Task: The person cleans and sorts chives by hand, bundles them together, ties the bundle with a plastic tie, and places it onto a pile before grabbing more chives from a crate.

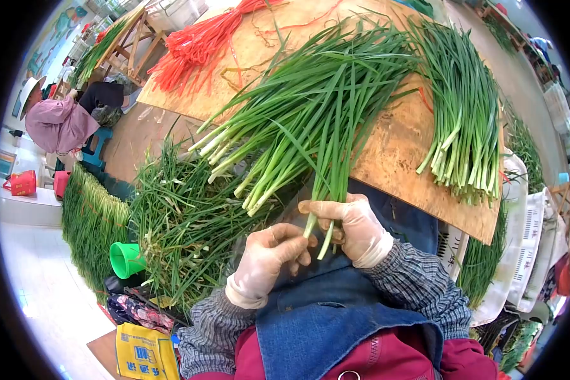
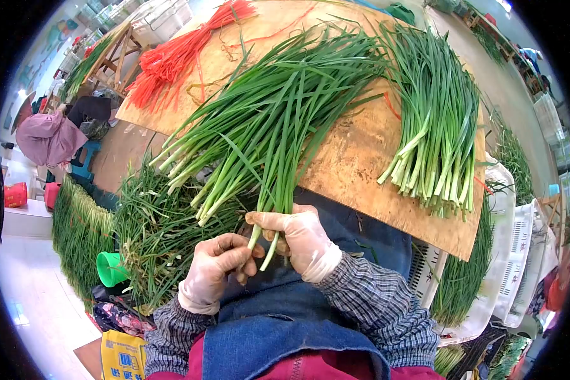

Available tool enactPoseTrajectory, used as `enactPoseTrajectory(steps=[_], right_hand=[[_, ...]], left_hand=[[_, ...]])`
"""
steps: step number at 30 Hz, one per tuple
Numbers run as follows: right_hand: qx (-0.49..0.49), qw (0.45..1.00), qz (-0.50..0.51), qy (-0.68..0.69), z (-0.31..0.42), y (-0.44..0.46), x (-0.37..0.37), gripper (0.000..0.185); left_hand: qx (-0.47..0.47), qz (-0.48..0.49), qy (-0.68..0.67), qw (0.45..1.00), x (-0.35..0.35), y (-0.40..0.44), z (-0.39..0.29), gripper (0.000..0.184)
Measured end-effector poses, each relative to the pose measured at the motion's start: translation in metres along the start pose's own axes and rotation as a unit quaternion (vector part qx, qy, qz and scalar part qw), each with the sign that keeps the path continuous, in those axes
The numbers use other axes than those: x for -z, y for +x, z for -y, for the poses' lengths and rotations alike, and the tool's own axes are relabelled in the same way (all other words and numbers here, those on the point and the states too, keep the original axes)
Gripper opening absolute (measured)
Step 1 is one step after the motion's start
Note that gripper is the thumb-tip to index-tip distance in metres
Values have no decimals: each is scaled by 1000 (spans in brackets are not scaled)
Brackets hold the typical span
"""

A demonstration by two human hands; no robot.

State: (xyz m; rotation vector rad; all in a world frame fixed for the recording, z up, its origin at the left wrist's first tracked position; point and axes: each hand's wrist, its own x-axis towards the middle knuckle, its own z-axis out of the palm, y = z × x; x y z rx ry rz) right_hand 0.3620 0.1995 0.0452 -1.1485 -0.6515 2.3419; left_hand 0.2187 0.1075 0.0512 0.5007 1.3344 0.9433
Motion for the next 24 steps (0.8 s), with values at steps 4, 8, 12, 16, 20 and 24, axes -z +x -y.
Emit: enactPoseTrajectory(steps=[4, 8, 12, 16, 20, 24], right_hand=[[11, 996, -30, -86, -2, -2, 7, 9], [55, 995, -11, -83, 0, -8, 7, 15], [60, 998, 33, -18, -2, -4, 15, 24], [65, 996, 54, 1, -1, 0, 20, 23], [87, 994, 9, -72, -3, -1, 18, 17], [86, 994, -15, -61, -1, -4, 16, 19]], left_hand=[[-20, -33, 39, 998, -10, 6, 0, 22], [-11, -11, 56, 998, -15, 7, -7, 18], [-6, 45, -8, 999, -3, 9, -8, 16], [-20, 37, 27, 999, -5, 11, -10, 15], [-184, -76, 172, 965, -20, 21, 7, 17], [-147, -73, 150, 975, -24, 24, -3, 14]])
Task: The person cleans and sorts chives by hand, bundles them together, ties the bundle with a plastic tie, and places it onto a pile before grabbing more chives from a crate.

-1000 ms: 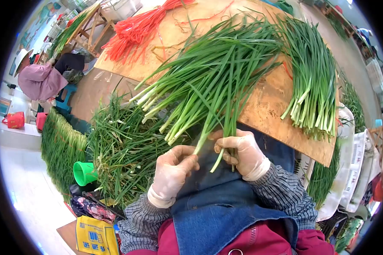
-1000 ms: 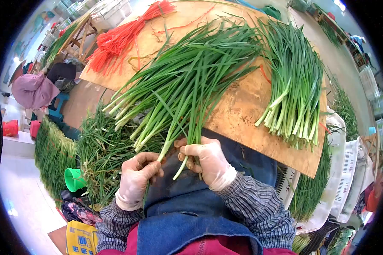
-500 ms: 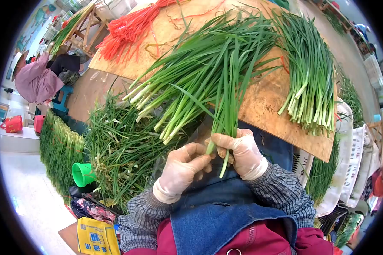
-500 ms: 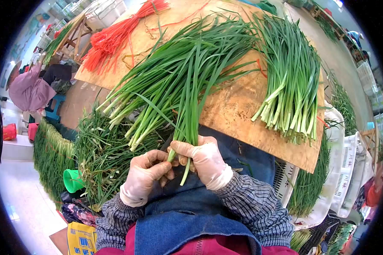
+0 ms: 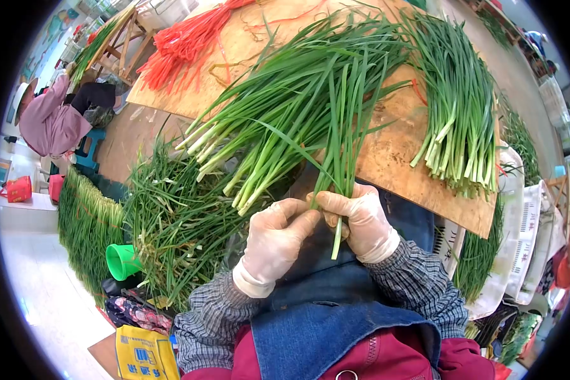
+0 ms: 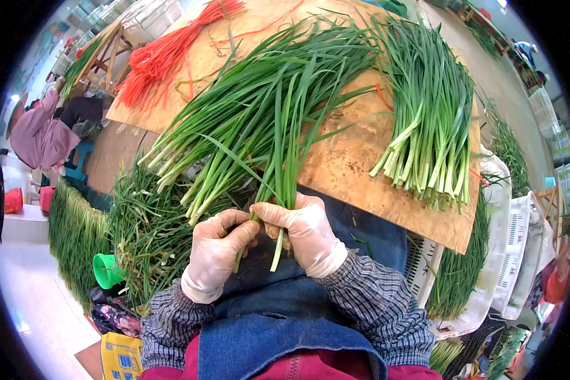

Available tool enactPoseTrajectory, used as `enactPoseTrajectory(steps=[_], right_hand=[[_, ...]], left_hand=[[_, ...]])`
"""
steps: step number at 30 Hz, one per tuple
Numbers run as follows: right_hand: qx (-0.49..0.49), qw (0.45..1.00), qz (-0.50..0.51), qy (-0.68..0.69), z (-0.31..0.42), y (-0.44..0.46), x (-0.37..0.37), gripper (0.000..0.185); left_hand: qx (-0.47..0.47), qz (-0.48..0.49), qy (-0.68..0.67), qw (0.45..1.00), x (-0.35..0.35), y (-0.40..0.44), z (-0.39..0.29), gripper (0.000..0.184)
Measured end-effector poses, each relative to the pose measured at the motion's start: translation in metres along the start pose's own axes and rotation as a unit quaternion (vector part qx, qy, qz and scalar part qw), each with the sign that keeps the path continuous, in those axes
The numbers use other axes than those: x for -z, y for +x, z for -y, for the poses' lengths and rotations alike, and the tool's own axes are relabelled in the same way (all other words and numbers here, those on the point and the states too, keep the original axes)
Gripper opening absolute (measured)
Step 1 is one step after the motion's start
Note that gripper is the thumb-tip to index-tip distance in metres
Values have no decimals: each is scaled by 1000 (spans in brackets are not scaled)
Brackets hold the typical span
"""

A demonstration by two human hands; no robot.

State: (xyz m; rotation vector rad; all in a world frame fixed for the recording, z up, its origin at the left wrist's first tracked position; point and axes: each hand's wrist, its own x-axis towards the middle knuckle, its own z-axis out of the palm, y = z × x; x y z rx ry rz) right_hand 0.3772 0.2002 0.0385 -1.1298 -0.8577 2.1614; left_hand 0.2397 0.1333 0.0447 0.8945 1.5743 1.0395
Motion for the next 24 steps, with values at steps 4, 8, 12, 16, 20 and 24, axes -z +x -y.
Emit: enactPoseTrajectory(steps=[4, 8, 12, 16, 20, 24], right_hand=[[-16, 1000, 3, -3, 6, -3, 4, 12], [-21, 1000, 5, 9, 2, 1, 1, 10], [10, 999, -38, 6, 2, -2, -6, 8], [16, 998, -53, 24, 3, -4, -6, 8], [8, 998, -50, 33, 2, -3, -3, 7], [-12, 998, -46, 40, 1, -2, 0, 7]], left_hand=[[84, 36, -48, 995, 3, 1, -10, 18], [22, 26, 30, 999, 2, 2, -4, 16], [-186, -44, 170, 967, 1, 5, 13, 11], [-170, -82, 175, 966, -2, 3, 8, 9], [-81, -96, 46, 991, -4, 3, 10, 9], [-6, -31, -63, 998, 5, 5, 6, 11]])
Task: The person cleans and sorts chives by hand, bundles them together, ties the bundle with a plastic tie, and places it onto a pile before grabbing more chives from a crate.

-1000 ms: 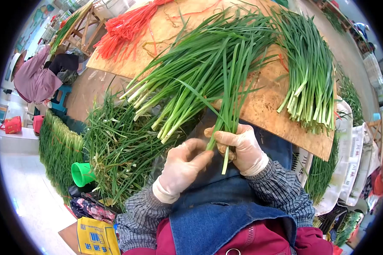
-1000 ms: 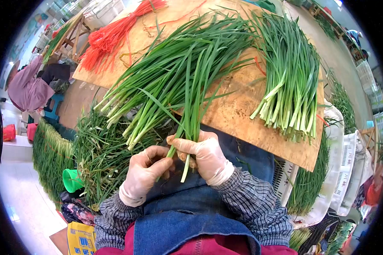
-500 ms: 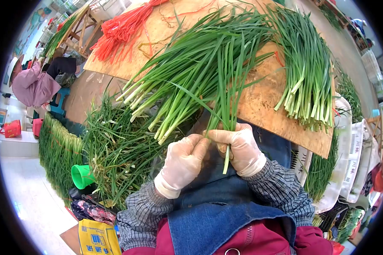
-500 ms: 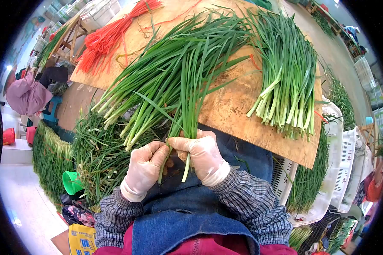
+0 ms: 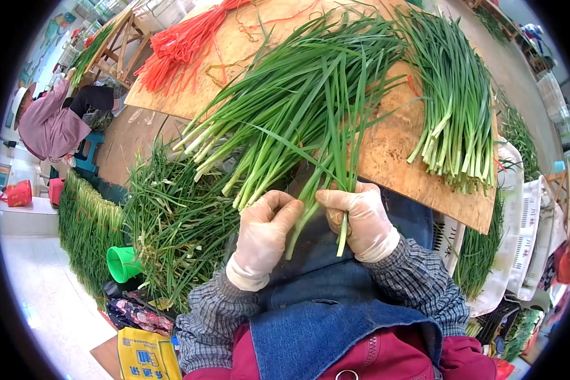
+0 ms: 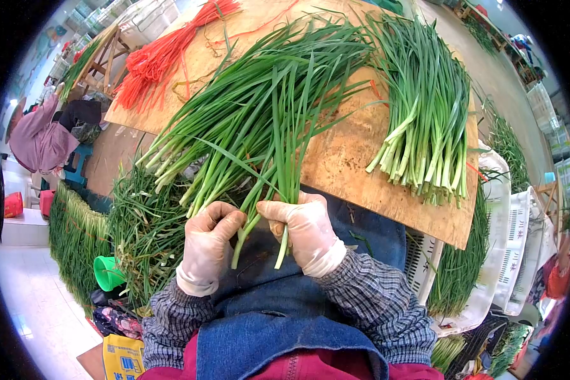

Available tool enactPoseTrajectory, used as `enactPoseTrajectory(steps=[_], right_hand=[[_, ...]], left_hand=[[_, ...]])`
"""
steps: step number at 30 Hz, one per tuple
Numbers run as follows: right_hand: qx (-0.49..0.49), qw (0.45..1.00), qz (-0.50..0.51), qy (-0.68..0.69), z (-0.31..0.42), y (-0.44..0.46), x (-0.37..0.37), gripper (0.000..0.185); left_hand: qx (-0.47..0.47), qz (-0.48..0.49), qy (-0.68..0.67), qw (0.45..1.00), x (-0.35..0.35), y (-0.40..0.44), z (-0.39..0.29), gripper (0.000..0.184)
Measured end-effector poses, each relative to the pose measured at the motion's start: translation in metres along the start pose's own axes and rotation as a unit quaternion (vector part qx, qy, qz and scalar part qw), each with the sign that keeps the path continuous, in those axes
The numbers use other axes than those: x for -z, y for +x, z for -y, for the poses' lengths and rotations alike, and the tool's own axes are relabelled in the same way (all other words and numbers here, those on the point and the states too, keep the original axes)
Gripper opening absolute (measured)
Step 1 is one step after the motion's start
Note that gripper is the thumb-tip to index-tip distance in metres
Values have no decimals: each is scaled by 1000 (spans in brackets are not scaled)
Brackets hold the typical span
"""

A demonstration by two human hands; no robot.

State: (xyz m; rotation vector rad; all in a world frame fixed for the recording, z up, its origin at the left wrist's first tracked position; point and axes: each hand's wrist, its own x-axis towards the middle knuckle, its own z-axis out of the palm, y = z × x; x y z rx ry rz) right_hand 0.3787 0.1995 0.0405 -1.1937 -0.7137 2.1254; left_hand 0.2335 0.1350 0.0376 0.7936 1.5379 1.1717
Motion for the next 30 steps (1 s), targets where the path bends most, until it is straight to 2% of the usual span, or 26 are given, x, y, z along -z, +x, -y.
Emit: enactPoseTrajectory(steps=[1, 4, 8, 9, 12, 16, 19, 22, 23, 26, 30], right_hand=[[-6, 1000, 0, -1, 0, 0, 1, 8], [-15, 999, 41, 21, 1, 3, 7, 12], [-3, 998, 55, 31, -1, 5, 8, 16], [-6, 998, 54, 29, -2, 5, 7, 16], [-11, 999, 51, 7, -5, 6, 8, 19], [-24, 998, 60, 10, -6, 5, 11, 21], [-25, 998, 56, 1, -7, -1, 9, 18], [-4, 1000, 2, -9, -12, -2, 11, 13], [-6, 1000, -5, -4, -12, -3, 11, 14], [-16, 1000, -9, 3, -7, -5, 8, 16], [-32, 999, 16, -28, -8, -10, 4, 12]], left_hand=[[-8, 16, -10, 1000, 2, 1, 1, 13], [85, 81, -156, 981, 6, -2, -10, 16], [121, 127, -71, 982, 8, -1, -15, 18], [127, 132, -90, 979, 7, -1, -11, 17], [136, 113, -78, 981, 6, -5, -22, 14], [71, 47, -42, 995, -1, -3, -5, 13], [70, 59, -51, 995, -3, -5, -4, 14], [102, 67, -114, 986, 1, -6, -7, 15], [134, 100, -100, 981, 5, -9, -15, 17], [127, 135, -67, 980, 8, -12, -9, 16], [102, 67, -10, 992, -2, -13, -8, 12]])
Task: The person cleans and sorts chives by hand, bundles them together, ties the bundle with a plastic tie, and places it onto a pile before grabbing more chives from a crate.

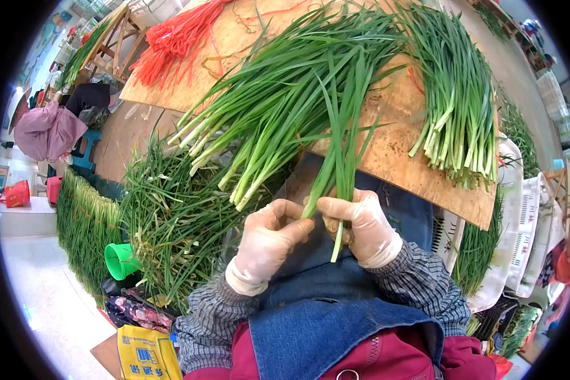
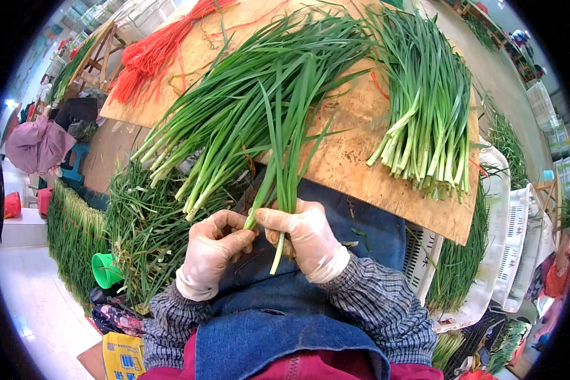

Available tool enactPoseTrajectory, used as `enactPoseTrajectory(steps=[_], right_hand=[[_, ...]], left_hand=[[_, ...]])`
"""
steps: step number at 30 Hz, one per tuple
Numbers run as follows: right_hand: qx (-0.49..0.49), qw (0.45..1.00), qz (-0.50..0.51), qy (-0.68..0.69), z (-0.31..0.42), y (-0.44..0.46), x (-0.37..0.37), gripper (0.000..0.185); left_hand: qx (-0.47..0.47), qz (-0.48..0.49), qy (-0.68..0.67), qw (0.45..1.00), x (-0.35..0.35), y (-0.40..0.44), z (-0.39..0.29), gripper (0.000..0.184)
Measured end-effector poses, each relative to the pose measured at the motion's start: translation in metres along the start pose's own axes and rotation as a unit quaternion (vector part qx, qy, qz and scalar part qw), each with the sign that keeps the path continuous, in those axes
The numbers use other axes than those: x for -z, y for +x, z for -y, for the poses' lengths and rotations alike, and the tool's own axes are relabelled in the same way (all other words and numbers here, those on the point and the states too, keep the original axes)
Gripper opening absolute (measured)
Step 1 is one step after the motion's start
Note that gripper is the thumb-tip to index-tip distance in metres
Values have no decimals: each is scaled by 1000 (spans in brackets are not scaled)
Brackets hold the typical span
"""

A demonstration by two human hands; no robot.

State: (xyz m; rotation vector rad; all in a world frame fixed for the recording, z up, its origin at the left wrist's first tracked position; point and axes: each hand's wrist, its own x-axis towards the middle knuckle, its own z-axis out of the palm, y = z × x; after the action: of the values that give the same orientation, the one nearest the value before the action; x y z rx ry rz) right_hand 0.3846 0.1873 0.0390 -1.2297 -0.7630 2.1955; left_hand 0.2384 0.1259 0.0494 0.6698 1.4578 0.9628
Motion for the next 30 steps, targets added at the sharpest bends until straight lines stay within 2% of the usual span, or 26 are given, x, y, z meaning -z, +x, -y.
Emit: enactPoseTrajectory(steps=[1, 4, 9, 12, 15, 18, 21, 24, 28, 30], right_hand=[[0, 1000, 3, -14, -1, -1, -1, 11], [1, 999, -8, -36, 1, -2, 2, 12], [-7, 1000, 11, -27, 0, 1, 11, 11], [-8, 1000, 9, -14, -1, 1, 12, 11], [-11, 1000, 7, -9, -2, 1, 12, 11], [-14, 1000, -1, 1, -4, 2, 15, 10], [-11, 1000, -13, 0, -5, 3, 17, 9], [-5, 1000, -22, -7, -6, 4, 17, 9], [11, 999, -31, -20, -4, -1, 11, 9], [28, 999, -38, -4, -5, -2, 8, 7]], left_hand=[[-14, -8, 6, 1000, -2, 2, 5, 15], [61, 44, -69, 995, 2, 4, 2, 16], [74, 107, -222, 966, 11, 12, 14, 30], [60, 97, -183, 976, 7, 14, 16, 27], [78, 135, -121, 980, 12, 15, 14, 22], [67, 73, -164, 981, 6, 16, 17, 20], [81, 94, -156, 980, 14, 19, 21, 20], [73, 52, -110, 990, 6, 18, 14, 18], [65, 51, -13, 996, -4, 19, 2, 15], [48, 37, -36, 998, -8, 21, 5, 14]])
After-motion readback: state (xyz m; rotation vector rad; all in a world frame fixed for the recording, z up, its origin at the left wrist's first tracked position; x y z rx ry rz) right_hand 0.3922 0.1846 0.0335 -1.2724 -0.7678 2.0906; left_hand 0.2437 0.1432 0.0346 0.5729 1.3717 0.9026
